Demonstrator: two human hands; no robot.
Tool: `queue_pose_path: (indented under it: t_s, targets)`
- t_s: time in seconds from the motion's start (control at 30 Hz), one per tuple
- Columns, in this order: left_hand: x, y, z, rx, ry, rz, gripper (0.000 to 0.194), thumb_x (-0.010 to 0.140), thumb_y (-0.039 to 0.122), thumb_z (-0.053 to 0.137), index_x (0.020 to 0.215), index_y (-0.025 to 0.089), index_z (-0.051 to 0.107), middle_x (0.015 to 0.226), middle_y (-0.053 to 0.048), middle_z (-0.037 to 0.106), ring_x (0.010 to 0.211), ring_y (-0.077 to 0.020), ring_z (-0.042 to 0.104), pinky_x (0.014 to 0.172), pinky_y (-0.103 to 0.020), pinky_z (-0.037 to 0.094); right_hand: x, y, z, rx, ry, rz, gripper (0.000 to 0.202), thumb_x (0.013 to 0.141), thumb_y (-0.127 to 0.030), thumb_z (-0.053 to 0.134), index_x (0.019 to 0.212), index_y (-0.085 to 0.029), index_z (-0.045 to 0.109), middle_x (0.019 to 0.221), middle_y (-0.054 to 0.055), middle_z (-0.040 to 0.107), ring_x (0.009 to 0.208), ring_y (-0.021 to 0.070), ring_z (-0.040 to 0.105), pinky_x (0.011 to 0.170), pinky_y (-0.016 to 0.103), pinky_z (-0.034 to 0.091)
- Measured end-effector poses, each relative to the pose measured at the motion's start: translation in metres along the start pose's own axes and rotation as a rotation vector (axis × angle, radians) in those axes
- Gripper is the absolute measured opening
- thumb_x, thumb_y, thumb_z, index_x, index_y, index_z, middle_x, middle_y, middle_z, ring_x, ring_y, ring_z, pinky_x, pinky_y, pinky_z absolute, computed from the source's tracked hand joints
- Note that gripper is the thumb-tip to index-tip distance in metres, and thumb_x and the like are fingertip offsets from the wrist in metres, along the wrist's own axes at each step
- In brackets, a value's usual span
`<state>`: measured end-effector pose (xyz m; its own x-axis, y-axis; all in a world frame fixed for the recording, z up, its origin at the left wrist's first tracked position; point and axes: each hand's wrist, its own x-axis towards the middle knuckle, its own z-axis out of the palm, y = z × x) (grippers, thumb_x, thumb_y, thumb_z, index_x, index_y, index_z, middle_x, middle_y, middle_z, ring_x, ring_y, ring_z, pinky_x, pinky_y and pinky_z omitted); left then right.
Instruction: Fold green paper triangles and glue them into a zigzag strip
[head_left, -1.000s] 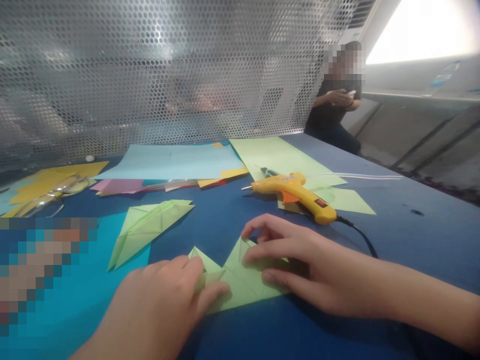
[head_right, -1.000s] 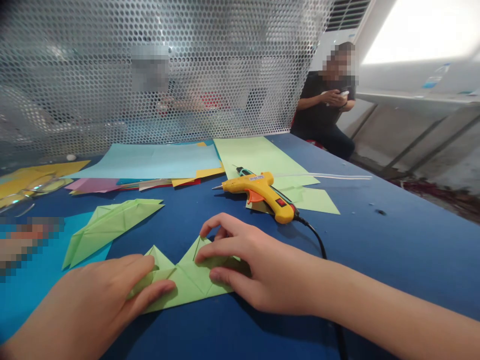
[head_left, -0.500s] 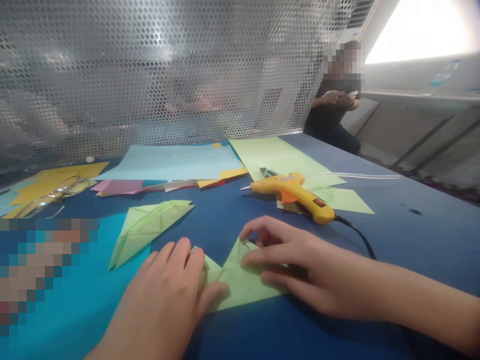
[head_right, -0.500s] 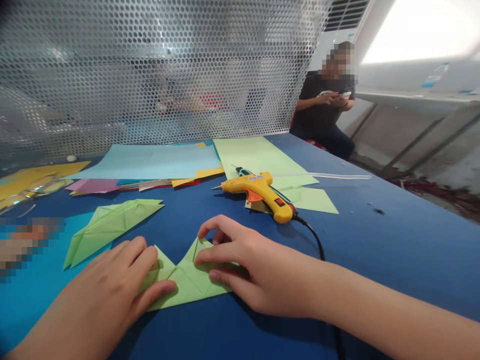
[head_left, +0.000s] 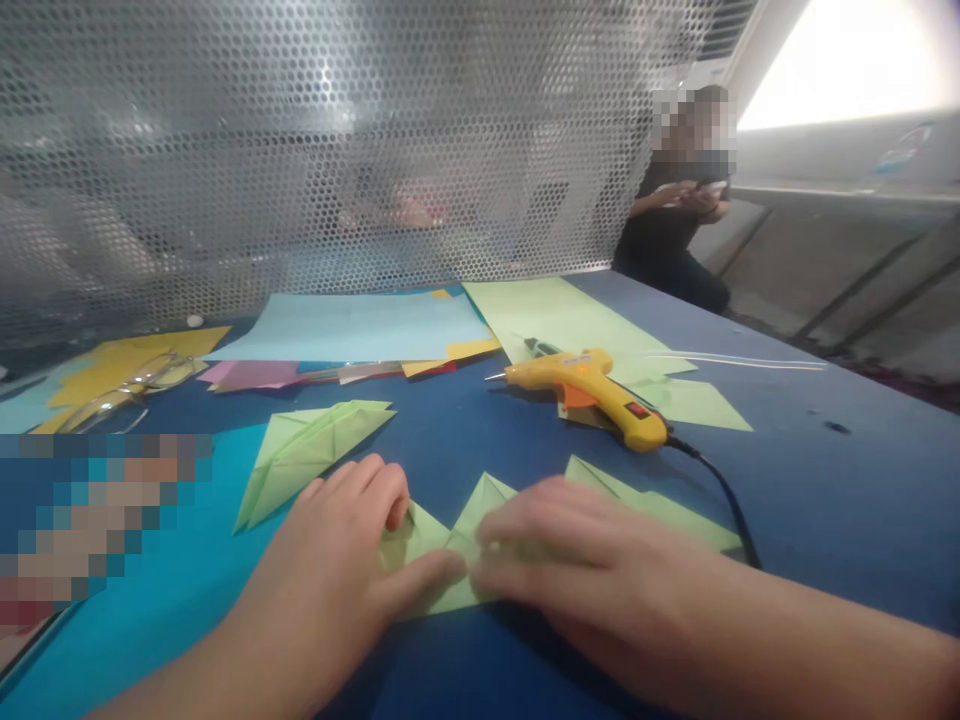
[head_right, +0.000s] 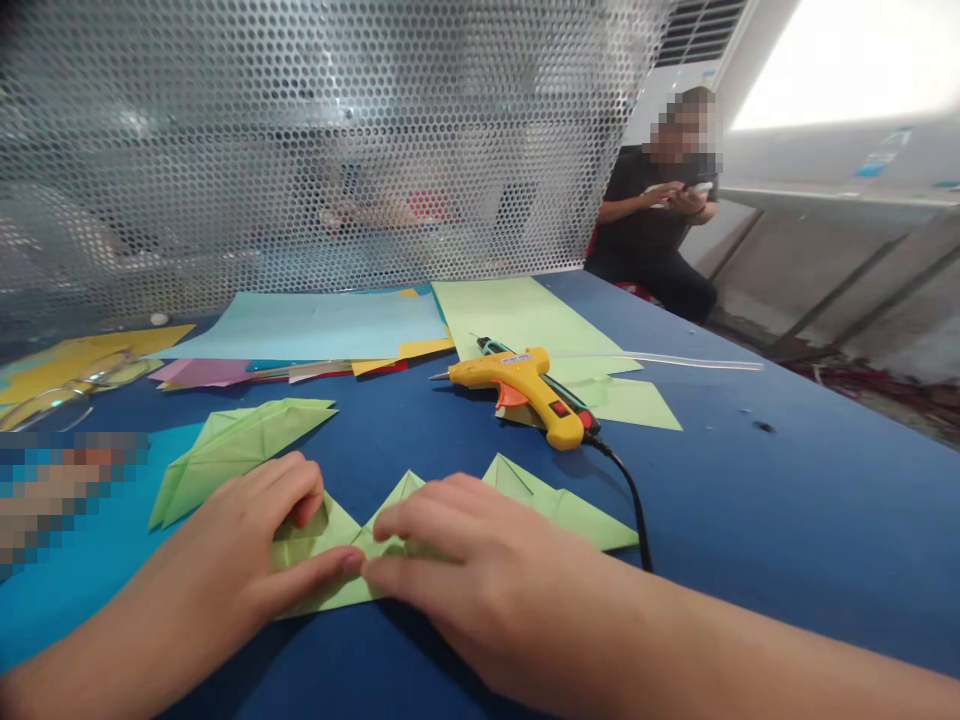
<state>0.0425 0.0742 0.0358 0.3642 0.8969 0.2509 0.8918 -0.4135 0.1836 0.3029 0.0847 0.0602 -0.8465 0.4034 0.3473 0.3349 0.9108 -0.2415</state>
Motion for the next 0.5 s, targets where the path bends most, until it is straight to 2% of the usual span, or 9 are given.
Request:
queue_pose_path:
  t_s: [0.07,0.17,0.23,0.3,0.33,0.4,0.5]
  targets:
    - [0.002,0.001,-0.001,-0.002,0.048,0.059,0.059,0.087,0.058,0.082,0.069,0.028,0.035,0.064,0.009,0.047,0.053,-0.0165,0.052,0.047,-0.030,0.039,0.000,-0.004,0.002,0.023,-0.033,-0.043,0.036,0.113,-0.009,0.038,0.122,-0.014,0.073,0.119,0.007,0.079,0.103,0.0157,0.067,0.102,0.025,0.049]
    - [-0.001,0.002,-0.001,0.006,0.109,0.158,0.050,0.084,0.044,0.089,0.071,0.027,0.043,0.066,0.008,0.053,0.055,-0.0179,0.058,0.047,-0.033,0.047,-0.001,-0.007,0.004,0.061,-0.027,-0.073,0.038,0.114,-0.011,0.036,0.121,-0.013,0.073,0.112,0.007,0.081,0.100,0.0175,0.067,0.099,0.029,0.049]
    - [-0.006,0.003,0.000,0.013,0.134,0.250,0.034,0.092,0.034,0.081,0.079,0.026,0.051,0.073,0.006,0.060,0.062,-0.0188,0.063,0.053,-0.035,0.054,-0.002,-0.008,0.006,0.062,-0.035,-0.068,0.039,0.114,-0.014,0.036,0.123,-0.015,0.074,0.107,0.007,0.081,0.093,0.0186,0.068,0.095,0.031,0.050]
    - [-0.012,0.003,0.000,0.027,0.155,0.346,0.010,0.103,0.025,0.063,0.094,0.025,0.059,0.085,0.004,0.069,0.074,-0.0187,0.068,0.062,-0.034,0.057,-0.003,-0.010,0.005,0.028,-0.043,-0.033,0.041,0.114,-0.015,0.035,0.127,-0.016,0.074,0.103,0.007,0.081,0.088,0.0195,0.068,0.095,0.032,0.049]
    - [-0.015,0.003,0.000,0.039,0.168,0.389,0.010,0.107,0.020,0.054,0.102,0.025,0.061,0.093,0.003,0.072,0.081,-0.0186,0.070,0.067,-0.034,0.058,-0.003,-0.011,0.005,0.007,-0.037,-0.016,0.043,0.114,-0.014,0.034,0.129,-0.017,0.074,0.103,0.007,0.081,0.087,0.0197,0.069,0.096,0.033,0.049]
    - [-0.020,0.003,-0.001,0.072,0.186,0.446,0.023,0.111,0.015,0.041,0.113,0.024,0.062,0.104,0.001,0.076,0.091,-0.0193,0.072,0.073,-0.035,0.057,-0.003,-0.014,0.003,-0.010,-0.023,-0.002,0.045,0.114,-0.013,0.032,0.129,-0.017,0.074,0.104,0.007,0.082,0.089,0.0202,0.070,0.098,0.033,0.049]
    - [-0.022,0.004,-0.002,0.105,0.151,0.471,0.027,0.110,0.012,0.038,0.110,0.023,0.063,0.104,-0.001,0.076,0.093,-0.0198,0.072,0.078,-0.035,0.059,-0.001,-0.015,0.002,-0.019,-0.017,0.007,0.047,0.114,-0.014,0.030,0.126,-0.017,0.075,0.106,0.006,0.083,0.093,0.0208,0.070,0.098,0.034,0.051]
